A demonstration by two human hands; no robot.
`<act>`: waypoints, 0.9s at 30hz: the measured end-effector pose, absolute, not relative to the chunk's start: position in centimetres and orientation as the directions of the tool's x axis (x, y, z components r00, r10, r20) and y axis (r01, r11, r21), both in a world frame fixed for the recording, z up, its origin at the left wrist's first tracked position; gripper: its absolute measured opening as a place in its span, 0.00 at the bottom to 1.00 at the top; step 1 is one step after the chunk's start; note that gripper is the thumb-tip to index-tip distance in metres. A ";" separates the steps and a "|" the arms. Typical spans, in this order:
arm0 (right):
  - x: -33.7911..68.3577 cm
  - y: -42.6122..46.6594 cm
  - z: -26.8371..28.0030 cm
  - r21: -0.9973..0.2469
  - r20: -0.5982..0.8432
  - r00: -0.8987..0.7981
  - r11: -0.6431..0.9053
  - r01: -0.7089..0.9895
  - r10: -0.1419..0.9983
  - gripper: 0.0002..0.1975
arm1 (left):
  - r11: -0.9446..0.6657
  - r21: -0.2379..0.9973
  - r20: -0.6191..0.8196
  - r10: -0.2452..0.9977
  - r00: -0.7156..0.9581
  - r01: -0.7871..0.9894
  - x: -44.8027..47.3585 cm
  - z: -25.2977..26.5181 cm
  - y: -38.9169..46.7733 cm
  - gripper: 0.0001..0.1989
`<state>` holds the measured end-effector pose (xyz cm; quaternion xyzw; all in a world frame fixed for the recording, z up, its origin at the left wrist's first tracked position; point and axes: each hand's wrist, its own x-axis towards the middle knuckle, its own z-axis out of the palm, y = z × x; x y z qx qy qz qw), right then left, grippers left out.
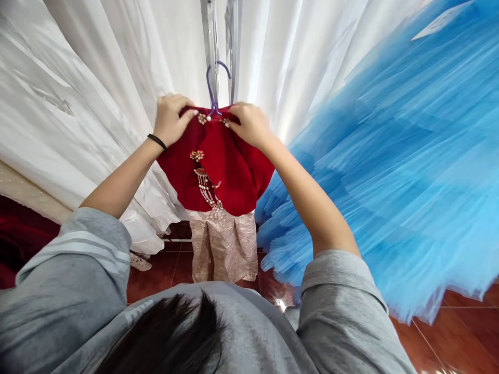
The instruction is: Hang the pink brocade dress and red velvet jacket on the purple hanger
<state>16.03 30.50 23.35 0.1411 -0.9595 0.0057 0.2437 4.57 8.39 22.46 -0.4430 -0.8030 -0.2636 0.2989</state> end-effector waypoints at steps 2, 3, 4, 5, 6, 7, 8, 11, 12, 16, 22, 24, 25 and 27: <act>15.3 30.9 22.5 0.086 0.332 -0.884 0.944 -0.318 -0.329 0.14 | 0.472 0.113 0.659 0.623 -0.421 0.874 4.2 21.8 8.6 0.09; 15.0 31.0 22.1 0.105 0.254 -0.902 0.937 -0.332 -0.348 0.13 | 0.462 0.084 0.630 0.661 -0.406 0.883 4.1 21.6 8.6 0.08; 14.8 31.0 21.8 0.119 0.207 -0.914 0.937 -0.330 -0.348 0.13 | 0.451 0.061 0.614 0.687 -0.389 0.891 4.1 21.5 8.5 0.08; 14.7 31.0 21.6 0.127 0.207 -0.921 0.943 -0.309 -0.330 0.13 | 0.441 0.046 0.613 0.696 -0.374 0.896 4.1 21.4 8.4 0.08; 14.7 30.9 21.6 0.127 0.249 -0.921 0.953 -0.276 -0.300 0.14 | 0.436 0.039 0.623 0.693 -0.363 0.899 4.1 21.4 8.3 0.08; 14.7 30.9 21.6 0.120 0.315 -0.911 0.963 -0.242 -0.268 0.15 | 0.434 0.038 0.639 0.682 -0.356 0.900 4.0 21.5 8.2 0.08; 14.7 30.8 21.6 0.115 0.379 -0.892 0.969 -0.218 -0.245 0.17 | 0.435 0.037 0.655 0.669 -0.351 0.900 4.0 21.4 8.1 0.08; 14.5 30.6 21.0 0.170 0.404 -0.876 0.962 -0.212 -0.264 0.18 | 0.449 0.007 0.633 0.689 -0.352 0.893 3.7 20.8 8.3 0.08; 14.4 30.6 20.4 0.211 0.355 -0.891 0.953 -0.219 -0.283 0.17 | 0.449 -0.006 0.602 0.715 -0.355 0.894 3.7 20.4 8.4 0.07; 14.7 30.0 18.1 0.354 0.245 -0.924 0.915 -0.196 -0.293 0.18 | 0.401 -0.039 0.539 0.780 -0.318 0.915 4.4 18.6 8.5 0.04; 17.0 26.4 15.0 0.406 0.060 -0.869 0.807 -0.428 -0.491 0.20 | 0.306 -0.214 0.342 0.913 -0.223 0.928 5.8 15.8 10.2 0.06; 17.6 25.4 13.7 0.404 -0.012 -0.872 0.795 -0.452 -0.490 0.18 | 0.348 -0.297 0.288 0.921 -0.264 0.889 6.1 15.0 11.2 0.10; 17.9 25.1 13.2 0.404 -0.034 -0.876 0.795 -0.453 -0.481 0.17 | 0.375 -0.337 0.266 0.918 -0.294 0.864 6.4 14.8 11.7 0.11; 18.7 24.7 12.6 0.401 -0.057 -0.878 0.794 -0.456 -0.476 0.18 | 0.407 -0.401 0.217 0.912 -0.347 0.820 6.9 14.7 12.4 0.13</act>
